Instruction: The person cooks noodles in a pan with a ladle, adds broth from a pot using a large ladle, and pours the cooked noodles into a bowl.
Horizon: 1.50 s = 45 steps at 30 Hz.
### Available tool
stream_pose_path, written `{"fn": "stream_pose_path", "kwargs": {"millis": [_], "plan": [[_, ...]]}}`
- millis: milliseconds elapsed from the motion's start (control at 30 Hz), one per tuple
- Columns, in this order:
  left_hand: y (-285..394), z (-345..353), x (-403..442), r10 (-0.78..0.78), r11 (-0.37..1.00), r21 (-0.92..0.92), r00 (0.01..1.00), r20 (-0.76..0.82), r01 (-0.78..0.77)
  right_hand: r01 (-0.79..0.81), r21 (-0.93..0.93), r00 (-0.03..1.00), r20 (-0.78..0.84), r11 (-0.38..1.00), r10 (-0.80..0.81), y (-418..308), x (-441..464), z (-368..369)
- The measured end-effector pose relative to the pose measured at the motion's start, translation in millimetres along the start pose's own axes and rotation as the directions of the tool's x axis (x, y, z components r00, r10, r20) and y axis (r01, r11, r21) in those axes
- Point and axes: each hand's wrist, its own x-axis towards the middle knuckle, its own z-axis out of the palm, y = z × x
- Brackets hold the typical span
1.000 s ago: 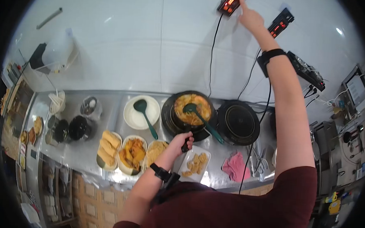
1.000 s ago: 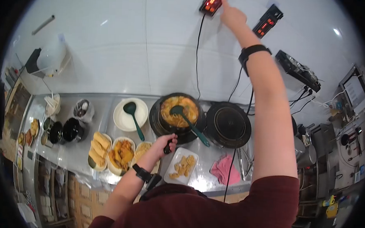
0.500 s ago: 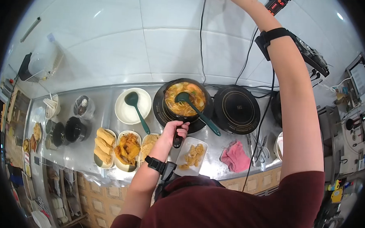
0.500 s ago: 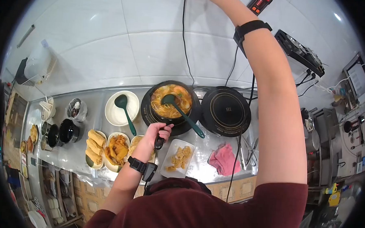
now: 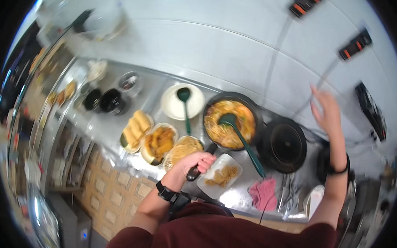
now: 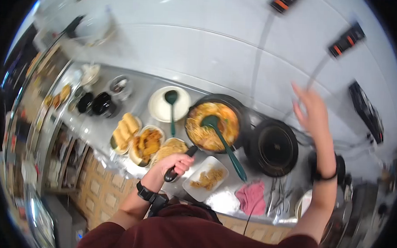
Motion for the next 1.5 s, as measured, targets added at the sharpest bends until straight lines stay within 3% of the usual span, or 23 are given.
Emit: {"fn": "stream_pose_path", "kwargs": {"millis": [33, 133, 233, 367, 467, 567, 700, 900, 1133, 1233, 1500], "plan": [[-6, 1, -23, 0.032, 0.999, 0.036, 0.999, 0.004, -0.032, -0.008, -0.047, 0.998, 0.064, 0.999, 0.011, -21, -20, -3], [-23, 1, -94, 0.062, 0.998, 0.008, 0.998, 0.028, -0.062, -0.057, 0.061, 0.975, 0.217, 0.997, 0.042, -83, -67, -3], [-43, -12, -164, 0.169, 0.984, 0.05, 0.984, 0.06, -0.172, -0.002, 0.263, 0.959, 0.274, 0.965, -0.073, -163, -85, 6], [-59, -50, -259, 0.253, 0.967, 0.023, 0.966, 0.054, -0.255, 0.067, 0.608, 0.98, 0.11, 0.791, -0.167, -304, -72, 37], [-65, -93, -334, 0.328, 0.944, 0.034, 0.944, -0.025, -0.327, 0.366, 0.572, 0.897, -0.006, 0.734, -0.442, -419, -36, 44], [-66, -143, -399, 0.379, 0.922, 0.082, 0.925, -0.007, -0.378, 0.423, 0.566, 0.858, 0.001, 0.708, -0.514, -515, -13, 71], [-66, -184, -479, 0.453, 0.891, 0.096, 0.873, -0.182, -0.443, 0.473, 0.556, 0.846, -0.07, 0.684, -0.528, -609, 40, 87], [-32, -240, -560, 0.512, 0.852, 0.049, 0.812, -0.28, -0.52, 0.53, 0.642, 0.794, -0.144, 0.555, -0.591, -665, 110, 126], [42, -274, -620, 0.509, 0.845, 0.042, 0.776, -0.374, -0.534, 0.601, 0.621, 0.755, -0.234, 0.504, -0.612, -699, 214, 243], [84, -284, -641, 0.472, 0.864, 0.024, 0.791, -0.388, -0.504, 0.534, 0.675, 0.748, -0.096, 0.51, -0.657, -691, 251, 275], [204, -315, -666, 0.424, 0.9, 0.073, 0.82, -0.384, -0.431, 0.2, 0.793, 0.955, -0.028, 0.575, -0.294, -710, 291, 309]]}}
